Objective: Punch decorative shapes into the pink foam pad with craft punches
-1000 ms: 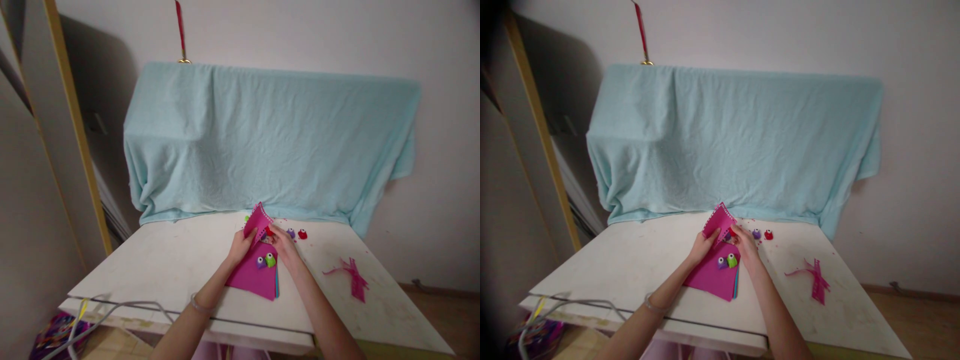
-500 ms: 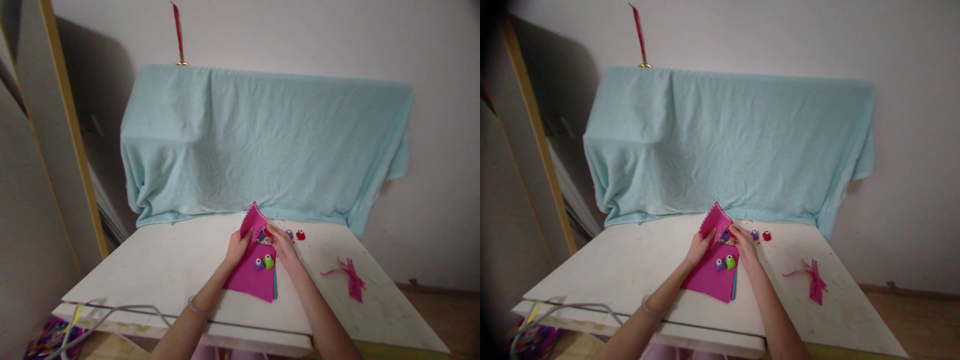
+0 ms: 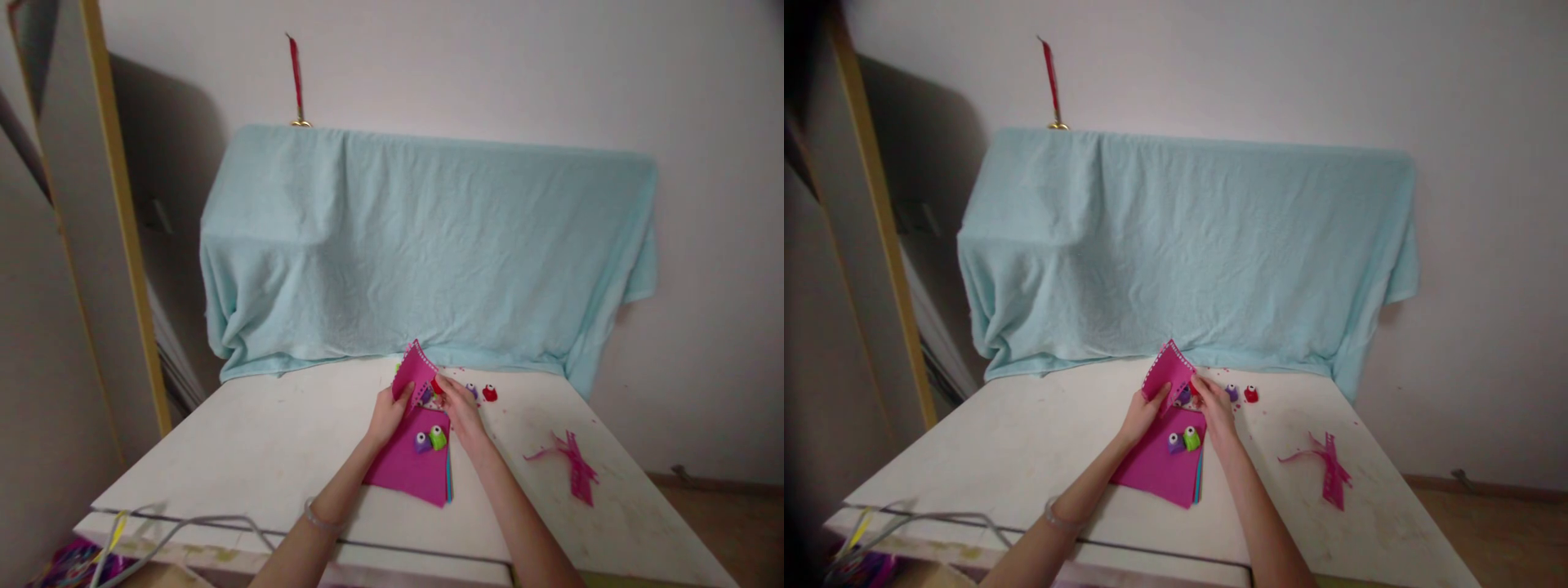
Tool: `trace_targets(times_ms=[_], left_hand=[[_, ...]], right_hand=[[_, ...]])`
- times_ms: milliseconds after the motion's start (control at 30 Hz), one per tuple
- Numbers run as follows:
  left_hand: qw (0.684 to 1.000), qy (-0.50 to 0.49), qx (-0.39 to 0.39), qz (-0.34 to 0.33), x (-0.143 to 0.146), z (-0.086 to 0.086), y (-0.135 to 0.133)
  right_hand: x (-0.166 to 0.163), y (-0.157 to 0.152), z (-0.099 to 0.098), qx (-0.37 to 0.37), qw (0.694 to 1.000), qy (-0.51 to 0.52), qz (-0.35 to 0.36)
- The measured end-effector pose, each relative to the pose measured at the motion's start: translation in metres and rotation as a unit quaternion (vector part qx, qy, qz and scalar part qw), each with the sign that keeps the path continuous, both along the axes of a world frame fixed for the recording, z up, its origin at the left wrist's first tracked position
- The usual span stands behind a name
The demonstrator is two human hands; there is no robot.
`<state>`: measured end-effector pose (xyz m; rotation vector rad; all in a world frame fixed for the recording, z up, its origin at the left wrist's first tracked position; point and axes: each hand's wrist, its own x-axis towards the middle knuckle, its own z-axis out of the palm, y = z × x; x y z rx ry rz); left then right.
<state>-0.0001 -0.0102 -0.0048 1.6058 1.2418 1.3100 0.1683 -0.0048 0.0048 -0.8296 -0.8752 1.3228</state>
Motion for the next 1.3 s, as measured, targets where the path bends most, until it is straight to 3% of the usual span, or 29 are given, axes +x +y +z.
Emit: trace_targets(times_ms=[733,1300], left_hand=[[1.000,-0.023,-0.005,-0.002,0.0031,0.0053,-0.0029],[0.997,-0.066,0.006,-0.030,0.0055,0.0066,-0.0042]], right_hand=[[0.0019,-0.0021,0.0050,0.001,0.999,0.000,-0.048],[0.0024,-0.0010,0.0020,0.015,0.999,-0.009,-0.045]])
